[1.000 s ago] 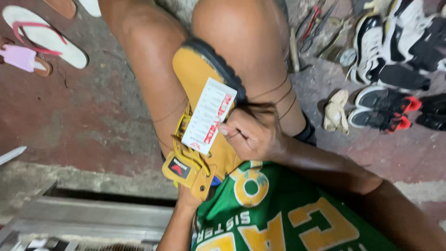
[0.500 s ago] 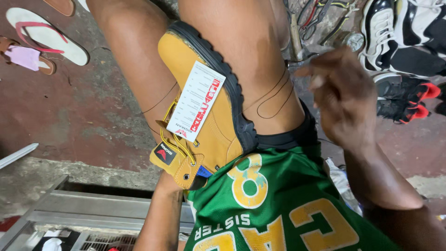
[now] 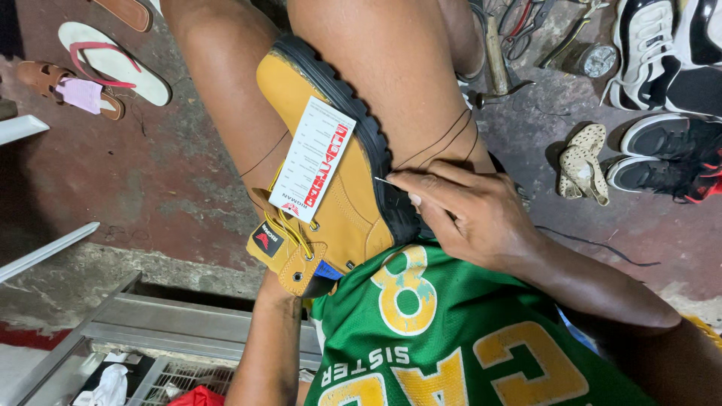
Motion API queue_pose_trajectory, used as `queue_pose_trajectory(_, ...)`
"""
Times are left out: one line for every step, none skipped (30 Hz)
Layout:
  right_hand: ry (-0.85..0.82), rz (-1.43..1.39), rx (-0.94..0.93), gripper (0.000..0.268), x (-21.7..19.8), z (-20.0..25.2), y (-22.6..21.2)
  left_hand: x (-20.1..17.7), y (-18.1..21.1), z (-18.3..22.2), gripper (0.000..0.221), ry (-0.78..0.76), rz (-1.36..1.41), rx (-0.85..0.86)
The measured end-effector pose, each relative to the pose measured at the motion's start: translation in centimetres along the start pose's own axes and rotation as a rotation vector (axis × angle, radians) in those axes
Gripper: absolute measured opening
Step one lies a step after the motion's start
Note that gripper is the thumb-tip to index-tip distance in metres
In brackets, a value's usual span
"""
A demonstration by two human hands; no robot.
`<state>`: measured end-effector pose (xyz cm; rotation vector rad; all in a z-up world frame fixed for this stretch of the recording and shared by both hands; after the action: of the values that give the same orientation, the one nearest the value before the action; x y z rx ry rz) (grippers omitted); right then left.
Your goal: The person stitches the sole of a yellow boot using a needle and thread while holding it on their lap, pulling the thread through the sole repeatedly.
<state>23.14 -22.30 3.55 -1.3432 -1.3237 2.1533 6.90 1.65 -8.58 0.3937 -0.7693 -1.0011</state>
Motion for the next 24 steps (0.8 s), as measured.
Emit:
queue_pose_trajectory(-0.005,0.011,0.005,0.037,0.0,0.0,0.1,0.0,-0.2,0.0,0.075,0.003,0.009,-0.003)
queue_pose_trajectory(-0.011,0.032,0.006,0.037,0.0,0.0,0.1,0.0,-0.4,0.0,0.075,0.005,0.014,-0.006)
queue_pose_trajectory(-0.019,0.051,0.009,0.037,0.0,0.1,0.0,0.0,-0.5,0.1,0.075,0.008,0.022,-0.013)
queue_pose_trajectory(-0.027,0.071,0.011,0.037,0.0,0.1,-0.1,0.0,-0.7,0.1,0.075,0.009,0.03,-0.018)
queue_pose_trajectory(-0.031,0.134,0.005,0.039,0.0,0.2,-0.4,0.0,-0.9,0.2,0.076,0.007,0.036,-0.022)
queue_pose_trajectory(-0.035,0.197,-0.001,0.041,-0.1,0.3,-0.7,0.0,-1.1,0.2,0.076,0.004,0.039,-0.026)
queue_pose_trajectory(-0.041,0.259,-0.004,0.043,-0.2,0.3,-1.0,0.1,-1.3,0.3,0.076,0.003,0.047,-0.034)
queue_pose_trajectory(-0.07,0.296,-0.003,0.044,-0.1,0.1,-1.2,0.1,-1.6,0.4,0.076,0.002,0.048,-0.041)
queue_pose_trajectory(-0.097,0.334,0.0,0.045,0.0,-0.1,-1.3,0.2,-1.8,0.4,0.076,-0.008,0.049,-0.046)
queue_pose_trajectory(-0.125,0.373,0.002,0.046,0.0,-0.4,-1.4,0.3,-1.9,0.4,0.076,-0.016,0.054,-0.052)
queue_pose_trajectory(-0.142,0.384,-0.012,0.044,-0.3,-0.9,-1.5,0.4,-2.1,0.3,0.076,-0.025,0.059,-0.047)
queue_pose_trajectory(-0.159,0.395,-0.027,0.043,-0.6,-1.5,-1.8,0.5,-2.1,0.2,0.076,-0.041,0.059,-0.037)
queue_pose_trajectory(-0.179,0.403,-0.04,0.042,-0.8,-2.1,-2.2,0.5,-2.1,0.3,0.075,-0.06,0.069,-0.031)
queue_pose_trajectory(-0.184,0.425,-0.068,0.04,-0.9,-2.6,-2.8,0.5,-2.0,0.3,0.075,-0.064,0.044,-0.016)
queue_pose_trajectory(-0.186,0.449,-0.095,0.038,-1.0,-3.1,-3.2,0.4,-2.0,0.1,0.076,-0.069,0.018,0.001)
queue_pose_trajectory(-0.188,0.473,-0.123,0.036,-1.1,-3.4,-3.5,0.6,-1.8,-0.1,0.076,-0.075,-0.008,0.018)
queue_pose_trajectory(-0.243,0.501,-0.11,0.037,-0.7,-3.8,-3.5,0.7,-1.7,0.0,0.076,-0.073,-0.034,0.032)
queue_pose_trajectory(-0.297,0.53,-0.096,0.038,-0.3,-4.3,-3.8,0.8,-1.6,0.1,0.077,-0.072,-0.06,0.045)
queue_pose_trajectory(-0.347,0.559,-0.08,0.039,0.0,-4.7,-3.9,0.8,-1.5,0.2,0.077,-0.074,-0.09,0.058)
queue_pose_trajectory(-0.341,0.525,-0.087,0.034,0.0,-4.8,-3.9,0.7,-1.2,0.5,0.076,-0.075,-0.134,0.096)
queue_pose_trajectory(-0.326,0.498,-0.099,0.03,-0.1,-4.9,-3.6,0.7,-1.0,0.4,0.075,-0.081,-0.179,0.145)
queue_pose_trajectory(-0.311,0.472,-0.11,0.026,-0.3,-5.0,-3.3,0.7,-0.7,0.3,0.075,-0.086,-0.223,0.194)
queue_pose_trajectory(-0.32,0.381,-0.098,0.02,-0.8,-5.6,-2.8,0.6,-0.8,0.3,0.077,-0.078,-0.182,0.207)
queue_pose_trajectory(-0.328,0.29,-0.085,0.016,-1.3,-6.5,-2.4,0.5,-0.8,0.0,0.077,-0.073,-0.172,0.216)
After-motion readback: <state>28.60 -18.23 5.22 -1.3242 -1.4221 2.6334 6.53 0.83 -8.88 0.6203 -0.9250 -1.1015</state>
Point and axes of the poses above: each hand's wrist, its own z-axis away from the middle knuckle, its own x-axis out of the palm, y = z × x, the point moved 7 cm from there along -z, towards the middle knuckle, and after that the axes turned 5 degrees about z, right-handed, at the moved point
